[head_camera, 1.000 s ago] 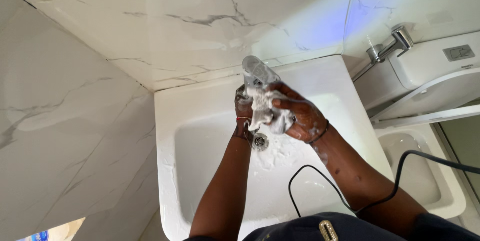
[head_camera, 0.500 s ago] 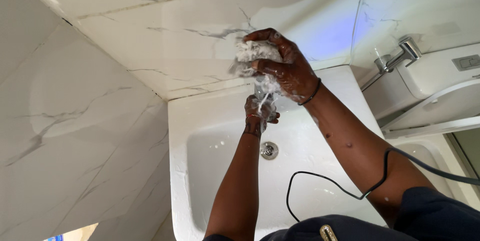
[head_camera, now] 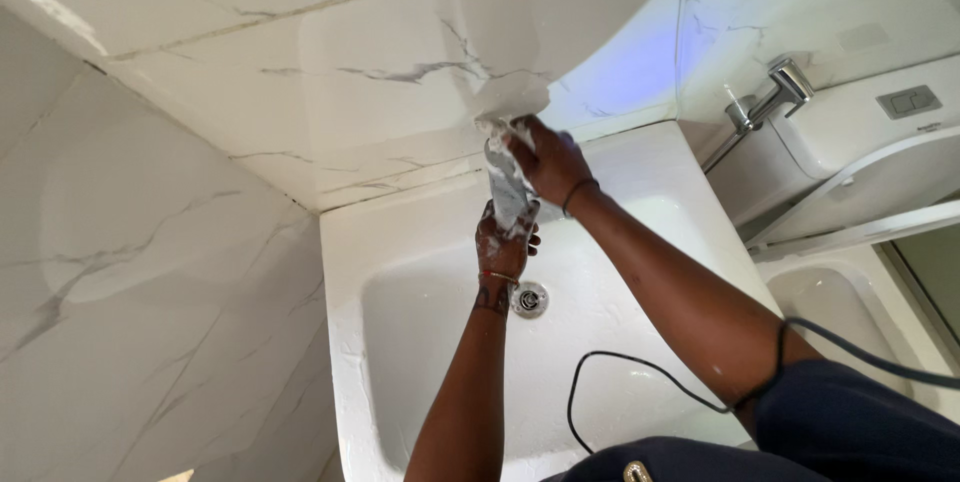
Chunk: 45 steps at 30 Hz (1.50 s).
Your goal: The person scrubs a white bathroom sink with a soapy cloth, covering the basin, faucet, and surrounding tiled surfaces. The person repeatedly wipes and rinses the cloth while cleaning different parts of the sink area.
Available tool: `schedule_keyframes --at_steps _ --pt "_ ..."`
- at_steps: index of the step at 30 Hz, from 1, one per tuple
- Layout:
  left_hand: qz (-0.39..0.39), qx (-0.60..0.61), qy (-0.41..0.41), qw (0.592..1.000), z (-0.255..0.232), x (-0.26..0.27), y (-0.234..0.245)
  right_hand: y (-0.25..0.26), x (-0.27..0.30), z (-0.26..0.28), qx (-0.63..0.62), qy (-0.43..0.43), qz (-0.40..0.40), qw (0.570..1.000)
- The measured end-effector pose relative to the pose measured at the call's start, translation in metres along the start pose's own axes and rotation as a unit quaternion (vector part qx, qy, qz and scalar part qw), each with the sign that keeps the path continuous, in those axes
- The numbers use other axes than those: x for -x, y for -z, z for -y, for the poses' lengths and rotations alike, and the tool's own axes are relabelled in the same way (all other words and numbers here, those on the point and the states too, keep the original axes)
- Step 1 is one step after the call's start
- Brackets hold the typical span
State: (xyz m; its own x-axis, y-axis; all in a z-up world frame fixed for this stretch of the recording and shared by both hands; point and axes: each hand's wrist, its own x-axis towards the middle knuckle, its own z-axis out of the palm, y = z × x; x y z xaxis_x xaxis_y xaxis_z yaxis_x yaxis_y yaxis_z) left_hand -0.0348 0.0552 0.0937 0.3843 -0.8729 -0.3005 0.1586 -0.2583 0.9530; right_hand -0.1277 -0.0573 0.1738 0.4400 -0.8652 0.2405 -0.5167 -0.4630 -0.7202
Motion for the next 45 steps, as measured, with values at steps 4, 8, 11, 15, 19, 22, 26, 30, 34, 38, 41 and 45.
schedule_keyframes --at_steps 4,8,11,15,19,22,26,30,34,38,41,45 --pt "0.028 -0.315 -0.133 0.939 0.006 0.007 0.019 -0.009 0.068 -0.03 -0.092 0.049 -0.035 0.994" --pt "-0.02 -0.563 -0.208 0.799 0.038 0.005 0.04 0.01 0.063 -0.111 0.032 -0.085 -0.112 0.99" --pt "-0.028 -0.693 -0.151 0.705 0.051 -0.007 0.034 -0.013 0.071 -0.135 0.395 -0.086 -0.094 0.91" --pt "0.007 -0.756 -0.055 0.652 0.054 -0.027 0.012 -0.089 0.094 -0.101 0.339 0.05 -0.003 0.939" --pt "0.009 -0.754 -0.061 0.654 0.043 -0.028 0.011 -0.075 0.1 -0.114 0.179 0.106 0.0 0.978" --pt "0.12 -0.766 0.011 0.632 0.023 -0.025 0.02 -0.019 0.072 -0.174 0.299 -0.09 -0.011 0.95" --pt "0.137 -0.743 0.026 0.654 0.013 -0.025 0.02 -0.025 0.022 -0.219 0.351 -0.229 -0.162 0.893" --pt "0.159 -0.74 0.048 0.651 0.011 -0.029 0.017 -0.112 0.023 -0.167 0.397 -0.156 -0.081 0.901" --pt "0.144 -0.736 0.019 0.661 0.011 -0.029 0.023 -0.125 0.06 -0.135 0.24 0.063 0.005 0.969" --pt "0.149 -0.742 0.024 0.653 0.015 -0.028 0.023 -0.052 0.039 -0.215 0.339 -0.066 -0.092 0.934" --pt "0.154 -0.74 0.021 0.655 0.015 -0.033 0.025 0.0 0.038 -0.25 0.335 -0.188 -0.154 0.91" --pt "0.176 -0.748 0.034 0.639 0.015 -0.029 0.025 -0.046 0.064 -0.192 0.367 -0.115 -0.106 0.917"
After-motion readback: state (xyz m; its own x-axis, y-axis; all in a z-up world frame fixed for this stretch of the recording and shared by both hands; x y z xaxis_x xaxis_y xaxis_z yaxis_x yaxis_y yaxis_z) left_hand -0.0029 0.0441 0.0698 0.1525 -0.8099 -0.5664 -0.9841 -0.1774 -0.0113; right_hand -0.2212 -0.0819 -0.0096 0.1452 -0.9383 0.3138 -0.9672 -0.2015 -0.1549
